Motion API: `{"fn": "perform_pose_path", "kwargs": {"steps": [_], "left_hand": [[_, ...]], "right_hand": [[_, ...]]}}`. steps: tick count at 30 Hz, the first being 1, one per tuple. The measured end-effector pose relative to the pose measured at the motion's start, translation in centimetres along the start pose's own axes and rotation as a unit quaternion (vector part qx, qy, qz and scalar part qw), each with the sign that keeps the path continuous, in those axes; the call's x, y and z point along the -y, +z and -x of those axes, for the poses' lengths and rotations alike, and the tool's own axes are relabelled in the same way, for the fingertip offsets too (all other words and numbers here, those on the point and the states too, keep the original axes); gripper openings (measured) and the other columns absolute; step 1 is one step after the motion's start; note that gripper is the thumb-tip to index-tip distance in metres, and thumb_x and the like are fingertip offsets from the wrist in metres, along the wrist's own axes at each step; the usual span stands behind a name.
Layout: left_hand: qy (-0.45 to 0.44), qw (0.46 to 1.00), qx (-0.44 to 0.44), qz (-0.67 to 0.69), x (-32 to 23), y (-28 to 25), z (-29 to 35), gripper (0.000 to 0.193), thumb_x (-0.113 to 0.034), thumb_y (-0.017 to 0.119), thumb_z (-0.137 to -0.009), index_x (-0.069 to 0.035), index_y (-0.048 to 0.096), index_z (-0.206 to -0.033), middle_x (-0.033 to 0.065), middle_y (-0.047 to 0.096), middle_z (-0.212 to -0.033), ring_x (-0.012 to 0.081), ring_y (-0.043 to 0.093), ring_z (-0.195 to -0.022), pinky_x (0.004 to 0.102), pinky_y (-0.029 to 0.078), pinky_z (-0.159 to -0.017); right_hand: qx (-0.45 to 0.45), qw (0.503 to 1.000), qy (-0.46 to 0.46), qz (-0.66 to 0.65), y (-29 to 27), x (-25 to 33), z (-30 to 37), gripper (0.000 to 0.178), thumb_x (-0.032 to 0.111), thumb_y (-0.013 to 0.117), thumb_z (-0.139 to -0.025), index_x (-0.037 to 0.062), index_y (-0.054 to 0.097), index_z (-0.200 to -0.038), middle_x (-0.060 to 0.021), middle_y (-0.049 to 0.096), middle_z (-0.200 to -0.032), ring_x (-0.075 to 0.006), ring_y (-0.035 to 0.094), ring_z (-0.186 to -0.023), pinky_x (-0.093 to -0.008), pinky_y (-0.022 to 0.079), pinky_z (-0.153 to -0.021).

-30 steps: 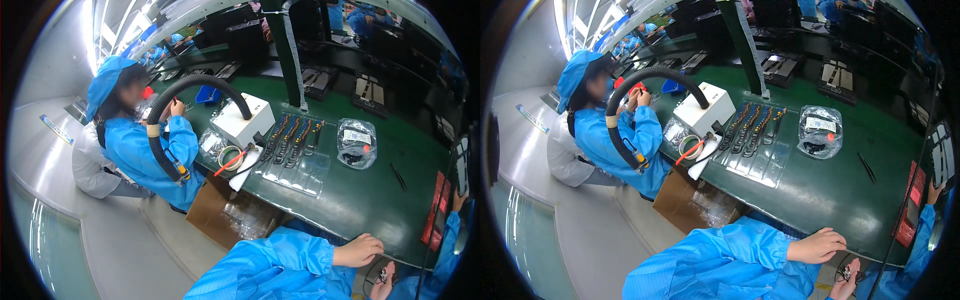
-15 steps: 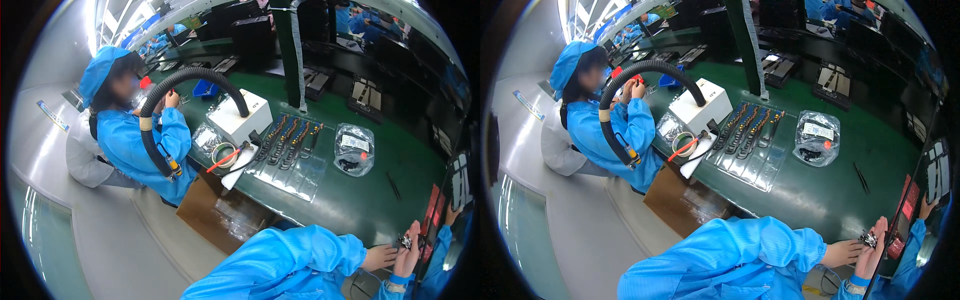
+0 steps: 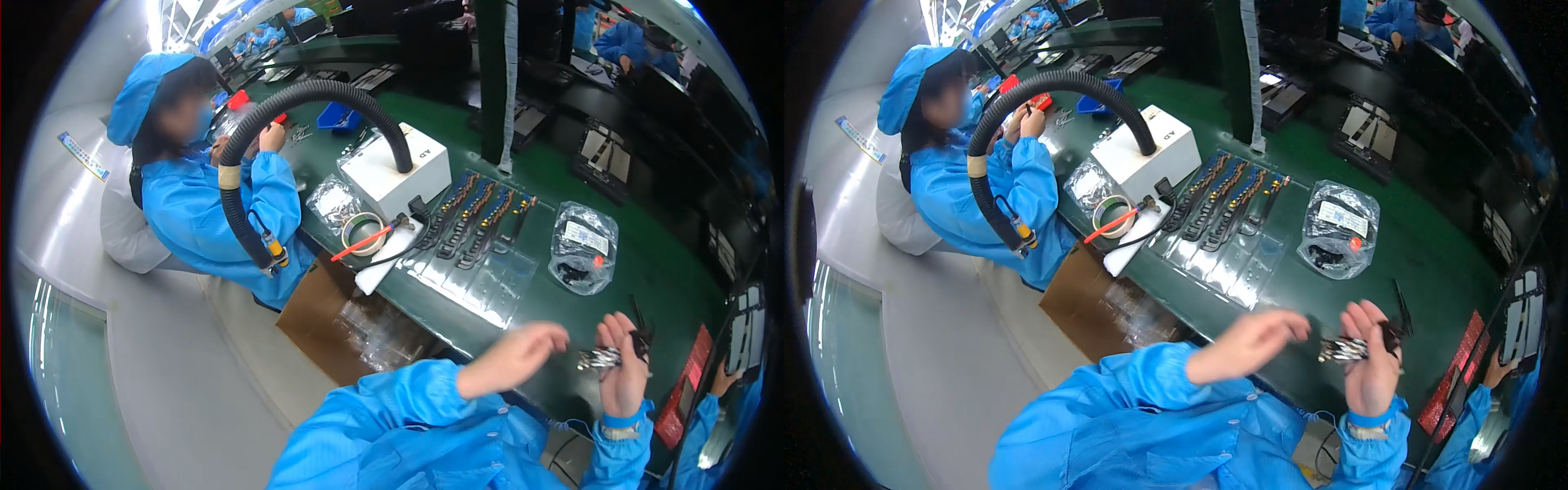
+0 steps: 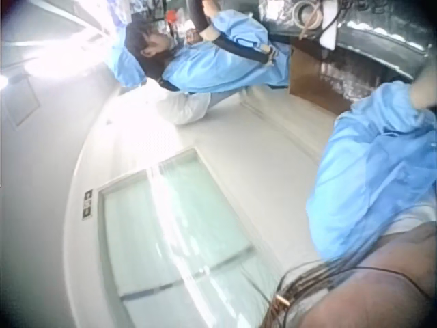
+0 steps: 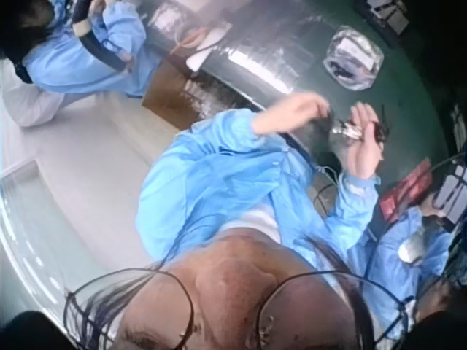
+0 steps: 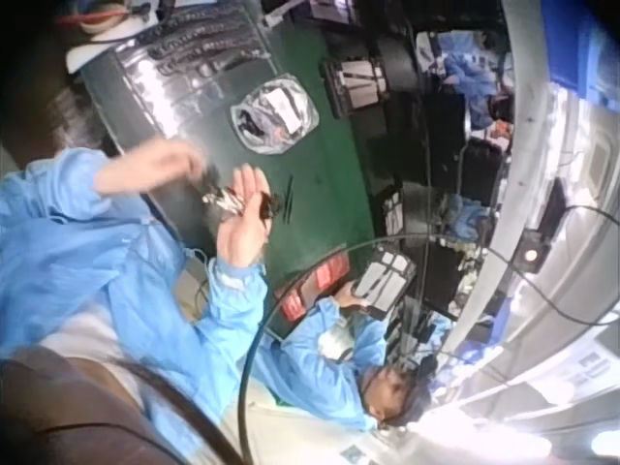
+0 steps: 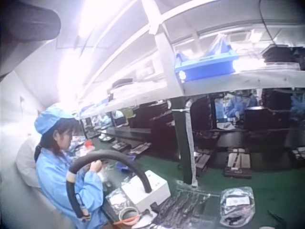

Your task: Assembling electronic components and ribbon cables into a tablet chassis.

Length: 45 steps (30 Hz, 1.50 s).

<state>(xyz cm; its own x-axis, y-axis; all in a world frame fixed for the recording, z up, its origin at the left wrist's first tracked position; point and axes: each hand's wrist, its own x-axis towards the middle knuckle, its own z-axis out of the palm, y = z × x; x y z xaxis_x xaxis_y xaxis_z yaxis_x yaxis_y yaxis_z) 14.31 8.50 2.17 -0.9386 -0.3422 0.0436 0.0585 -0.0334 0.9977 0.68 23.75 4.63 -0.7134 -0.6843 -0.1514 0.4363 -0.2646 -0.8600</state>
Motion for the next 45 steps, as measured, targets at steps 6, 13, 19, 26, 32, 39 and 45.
{"fn": "perform_pose_path", "kwargs": {"steps": [6, 13, 19, 26, 32, 39, 45], "left_hand": [[0.096, 0.990, -0.101, -0.038, -2.8, -5.0, 1.2, 0.043, -0.010, 0.046, -0.090, 0.002, 0.036, -0.130, 0.0131, 0.052, -0.122, 0.0212, 0.045, -0.117, 0.0335, 0.035, -0.099], [-0.013, 0.980, -0.033, -0.193, -3.9, -8.0, 1.5, 0.043, -0.022, 0.059, -0.082, -0.003, 0.047, -0.119, 0.0128, 0.056, -0.113, 0.0276, 0.052, -0.105, 0.0359, 0.034, -0.096], [-0.009, 0.985, 0.097, -0.144, -2.5, -10.6, 0.5, 0.035, -0.023, 0.060, -0.084, 0.000, 0.055, -0.109, 0.0117, 0.060, -0.104, 0.0207, 0.055, -0.093, 0.0310, 0.043, -0.082], [-0.034, 0.982, 0.183, 0.018, -0.8, -10.5, -0.3, 0.018, -0.017, 0.045, -0.092, -0.001, 0.053, -0.086, 0.0054, 0.056, -0.079, 0.0140, 0.053, -0.074, 0.0290, 0.044, -0.068], [-0.059, 0.989, 0.103, 0.086, -1.1, -10.6, 0.5, 0.020, -0.018, 0.040, -0.095, -0.002, 0.051, -0.089, 0.0042, 0.053, -0.077, 0.0128, 0.053, -0.075, 0.0272, 0.045, -0.069], [0.056, 0.941, -0.329, 0.057, -4.7, -22.2, 2.1, 0.019, -0.016, 0.044, -0.094, 0.002, 0.051, -0.094, 0.0041, 0.057, -0.067, 0.0106, 0.056, -0.063, 0.0231, 0.045, -0.063], [0.082, 0.907, -0.413, -0.007, -5.9, -27.6, 1.8, 0.019, -0.016, 0.041, -0.095, 0.001, 0.051, -0.091, 0.0015, 0.049, -0.068, 0.0097, 0.049, -0.063, 0.0223, 0.041, -0.060]], "right_hand": [[0.206, 0.967, -0.044, 0.146, 9.6, -3.4, -3.5, 0.039, 0.020, 0.040, -0.096, -0.0057, 0.042, -0.125, -0.0184, 0.051, -0.124, -0.0209, 0.046, -0.117, -0.0328, 0.029, -0.102], [0.274, 0.931, -0.059, 0.233, 11.9, -5.3, -5.2, 0.038, 0.012, 0.033, -0.093, -0.0006, 0.041, -0.128, -0.0146, 0.051, -0.127, -0.0283, 0.029, -0.132, -0.0425, 0.011, -0.109], [0.384, 0.852, -0.033, 0.356, 12.4, -4.6, -6.1, 0.041, 0.008, 0.032, -0.089, 0.0076, 0.049, -0.126, -0.0064, 0.037, -0.140, -0.0264, 0.024, -0.135, -0.0527, -0.009, -0.105], [0.376, 0.885, 0.153, 0.230, 12.6, -4.4, -7.1, 0.039, 0.025, 0.040, -0.095, 0.0006, 0.049, -0.124, -0.0054, 0.031, -0.142, -0.0102, 0.056, -0.083, -0.0175, 0.044, -0.057], [0.387, 0.888, 0.192, 0.160, 12.4, -4.8, -7.6, 0.066, 0.012, 0.057, -0.085, 0.0057, 0.022, -0.141, -0.0135, 0.030, -0.141, -0.0174, 0.055, -0.099, -0.0272, 0.046, -0.082], [0.318, 0.910, 0.076, 0.256, 5.8, -7.4, -5.8, 0.069, 0.008, 0.064, -0.076, 0.0060, 0.030, -0.136, -0.0166, 0.038, -0.135, -0.0276, 0.035, -0.127, -0.0383, 0.024, -0.106], [0.274, 0.708, -0.138, 0.636, 2.1, -9.4, -0.8, 0.046, 0.013, 0.064, -0.071, 0.0065, 0.054, -0.115, -0.0172, 0.045, -0.128, -0.0369, 0.039, -0.121, -0.0500, 0.026, -0.102]]}}
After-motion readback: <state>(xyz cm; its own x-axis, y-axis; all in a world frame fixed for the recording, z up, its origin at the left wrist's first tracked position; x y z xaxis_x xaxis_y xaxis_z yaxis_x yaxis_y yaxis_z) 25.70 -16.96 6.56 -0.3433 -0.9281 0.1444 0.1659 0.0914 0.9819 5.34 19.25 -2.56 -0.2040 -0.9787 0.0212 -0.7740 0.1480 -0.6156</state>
